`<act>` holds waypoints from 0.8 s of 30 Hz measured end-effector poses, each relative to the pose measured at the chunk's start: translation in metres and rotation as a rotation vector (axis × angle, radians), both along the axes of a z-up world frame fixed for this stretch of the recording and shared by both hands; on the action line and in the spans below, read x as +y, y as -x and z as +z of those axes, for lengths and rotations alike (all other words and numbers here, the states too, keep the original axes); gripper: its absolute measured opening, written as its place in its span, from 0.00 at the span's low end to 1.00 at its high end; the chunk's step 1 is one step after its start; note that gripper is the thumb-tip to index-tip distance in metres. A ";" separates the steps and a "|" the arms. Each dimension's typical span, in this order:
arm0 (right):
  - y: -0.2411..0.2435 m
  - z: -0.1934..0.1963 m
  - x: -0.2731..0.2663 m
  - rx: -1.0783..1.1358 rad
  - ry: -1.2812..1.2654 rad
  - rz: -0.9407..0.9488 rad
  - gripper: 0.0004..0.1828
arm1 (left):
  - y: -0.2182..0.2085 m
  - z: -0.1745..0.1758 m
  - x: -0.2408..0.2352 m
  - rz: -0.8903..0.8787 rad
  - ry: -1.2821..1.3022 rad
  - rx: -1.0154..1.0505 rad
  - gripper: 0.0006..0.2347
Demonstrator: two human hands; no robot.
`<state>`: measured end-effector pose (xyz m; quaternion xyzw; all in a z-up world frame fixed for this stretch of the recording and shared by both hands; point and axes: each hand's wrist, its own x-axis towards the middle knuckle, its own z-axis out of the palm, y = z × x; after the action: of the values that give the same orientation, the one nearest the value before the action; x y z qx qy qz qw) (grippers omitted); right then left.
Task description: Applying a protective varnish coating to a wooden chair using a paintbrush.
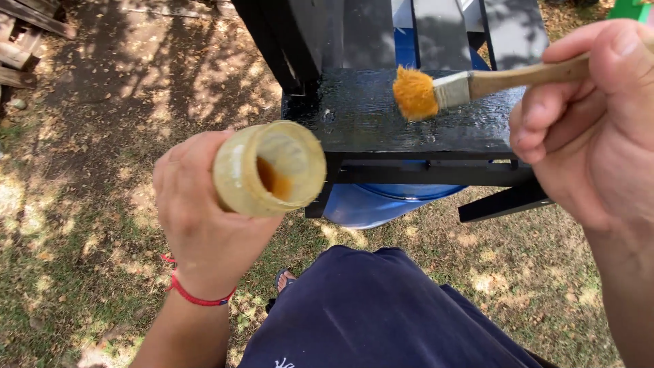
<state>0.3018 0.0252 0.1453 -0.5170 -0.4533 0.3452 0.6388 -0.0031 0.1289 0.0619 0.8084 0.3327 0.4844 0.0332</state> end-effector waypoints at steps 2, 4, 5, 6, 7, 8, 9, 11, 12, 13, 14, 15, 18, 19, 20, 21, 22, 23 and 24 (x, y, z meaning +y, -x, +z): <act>-0.007 -0.001 0.004 -0.050 0.065 -0.073 0.15 | 0.005 -0.002 0.001 0.049 -0.016 0.009 0.26; -0.006 0.003 0.010 -0.091 0.079 -0.116 0.11 | 0.011 -0.002 0.001 0.055 0.001 0.004 0.26; -0.008 0.005 0.014 -0.131 0.091 -0.153 0.07 | 0.012 -0.003 0.001 0.065 0.016 0.000 0.25; -0.004 0.009 0.015 -0.138 0.095 -0.167 0.07 | 0.017 -0.009 0.005 0.052 0.020 -0.006 0.25; -0.001 0.014 0.017 -0.101 0.122 -0.194 0.06 | 0.021 -0.015 0.009 0.017 -0.024 -0.017 0.25; 0.002 0.018 0.017 -0.066 0.151 -0.226 0.07 | 0.024 -0.021 0.013 -0.022 -0.064 -0.032 0.25; 0.003 0.021 0.016 -0.075 0.158 -0.245 0.07 | 0.026 -0.021 0.012 -0.041 -0.057 -0.042 0.25; 0.006 0.026 0.016 -0.170 0.211 -0.272 0.05 | 0.034 -0.019 0.009 0.000 -0.042 0.019 0.26; 0.006 0.027 0.014 -0.176 0.216 -0.286 0.05 | 0.035 -0.020 0.008 -0.014 -0.038 0.012 0.26; 0.006 0.029 0.013 -0.223 0.279 -0.291 0.05 | 0.037 -0.021 0.007 -0.013 -0.021 0.021 0.27; 0.007 0.030 0.013 -0.269 0.342 -0.291 0.05 | 0.040 -0.021 0.007 -0.007 -0.004 0.031 0.27; 0.011 0.035 0.011 -0.273 0.347 -0.300 0.05 | 0.040 -0.022 0.006 -0.016 0.001 0.026 0.27; 0.019 0.045 0.006 -0.626 0.567 -0.363 0.08 | 0.045 -0.024 0.007 -0.021 0.039 0.022 0.30; 0.016 0.048 0.004 -0.681 0.618 -0.449 0.10 | 0.046 -0.024 0.007 -0.028 0.058 0.008 0.29; 0.013 0.050 0.003 -0.737 0.668 -0.534 0.12 | 0.047 -0.023 0.007 -0.034 0.076 -0.006 0.27; -0.001 0.045 0.000 -0.739 0.672 -0.541 0.12 | 0.049 -0.025 0.008 -0.042 0.079 -0.009 0.27; -0.014 0.039 -0.003 -0.610 0.508 -0.414 0.11 | 0.052 -0.027 0.008 -0.021 0.099 -0.004 0.28; -0.027 0.033 -0.006 -0.481 0.346 -0.285 0.11 | 0.055 -0.029 0.009 0.001 0.120 0.001 0.28; -0.009 0.036 -0.001 -0.476 0.348 -0.289 0.11 | 0.054 -0.025 0.011 -0.003 0.120 0.006 0.28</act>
<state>0.3109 0.0246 0.1815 -0.7435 -0.4461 0.1928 0.4593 -0.0575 0.1395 0.0370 0.8069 0.3600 0.4611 0.0816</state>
